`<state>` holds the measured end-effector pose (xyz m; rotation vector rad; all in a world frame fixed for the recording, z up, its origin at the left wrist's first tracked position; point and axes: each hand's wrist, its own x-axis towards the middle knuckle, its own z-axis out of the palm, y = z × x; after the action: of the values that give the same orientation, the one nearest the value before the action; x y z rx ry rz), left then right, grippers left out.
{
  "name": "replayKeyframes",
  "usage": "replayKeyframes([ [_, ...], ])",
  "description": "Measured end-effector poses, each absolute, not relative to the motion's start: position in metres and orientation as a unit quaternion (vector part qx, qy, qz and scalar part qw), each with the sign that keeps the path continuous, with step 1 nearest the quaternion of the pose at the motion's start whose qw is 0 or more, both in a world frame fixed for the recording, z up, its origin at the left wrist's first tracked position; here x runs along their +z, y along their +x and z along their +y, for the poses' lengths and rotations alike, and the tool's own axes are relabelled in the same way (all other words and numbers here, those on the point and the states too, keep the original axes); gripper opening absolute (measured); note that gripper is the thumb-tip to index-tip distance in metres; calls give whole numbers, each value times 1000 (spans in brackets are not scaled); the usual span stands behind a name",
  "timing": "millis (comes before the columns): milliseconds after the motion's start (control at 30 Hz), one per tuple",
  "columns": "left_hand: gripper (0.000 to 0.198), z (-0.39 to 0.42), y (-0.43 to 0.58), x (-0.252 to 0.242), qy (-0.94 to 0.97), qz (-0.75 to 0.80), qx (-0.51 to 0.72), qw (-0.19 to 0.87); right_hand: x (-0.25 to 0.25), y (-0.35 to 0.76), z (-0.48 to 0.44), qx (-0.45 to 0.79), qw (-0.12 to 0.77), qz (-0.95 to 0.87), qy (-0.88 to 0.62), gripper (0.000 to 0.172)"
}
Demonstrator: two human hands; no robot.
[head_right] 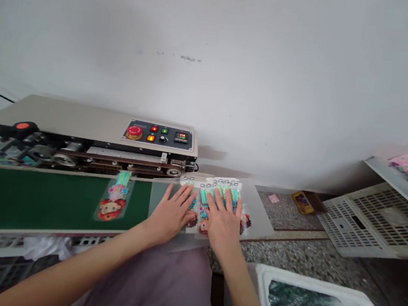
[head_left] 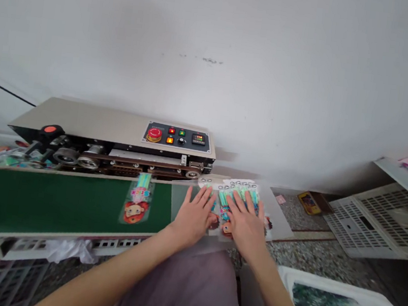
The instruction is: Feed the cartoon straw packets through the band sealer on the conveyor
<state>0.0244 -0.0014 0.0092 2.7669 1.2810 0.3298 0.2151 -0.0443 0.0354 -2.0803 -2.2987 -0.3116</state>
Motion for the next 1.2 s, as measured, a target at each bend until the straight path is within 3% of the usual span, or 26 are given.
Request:
replayKeyframes([
  [167, 60, 8, 4, -8, 911, 395, 119, 26, 23, 176, -32, -102, 44, -713, -692, 42],
  [433, 59, 9, -46, 14, 880, 469, 78, -8, 35, 159, -23, -82, 88, -711, -693, 42],
  [700, 55, -3, 21, 11, 914, 387, 118, 23, 29, 207, -41, -130, 38, -695, -706, 43],
  [867, 57, 2, 1, -10, 910, 397, 116, 20, 14, 175, -33, -112, 59, -689, -714, 45],
  [1067, 64, 4, -37, 19, 887, 456, 73, 21, 20, 144, -23, -80, 100, -675, -727, 48],
  [1200, 64, 2, -9, 31, 897, 433, 87, 28, 36, 169, -29, -92, 76, -680, -723, 45],
])
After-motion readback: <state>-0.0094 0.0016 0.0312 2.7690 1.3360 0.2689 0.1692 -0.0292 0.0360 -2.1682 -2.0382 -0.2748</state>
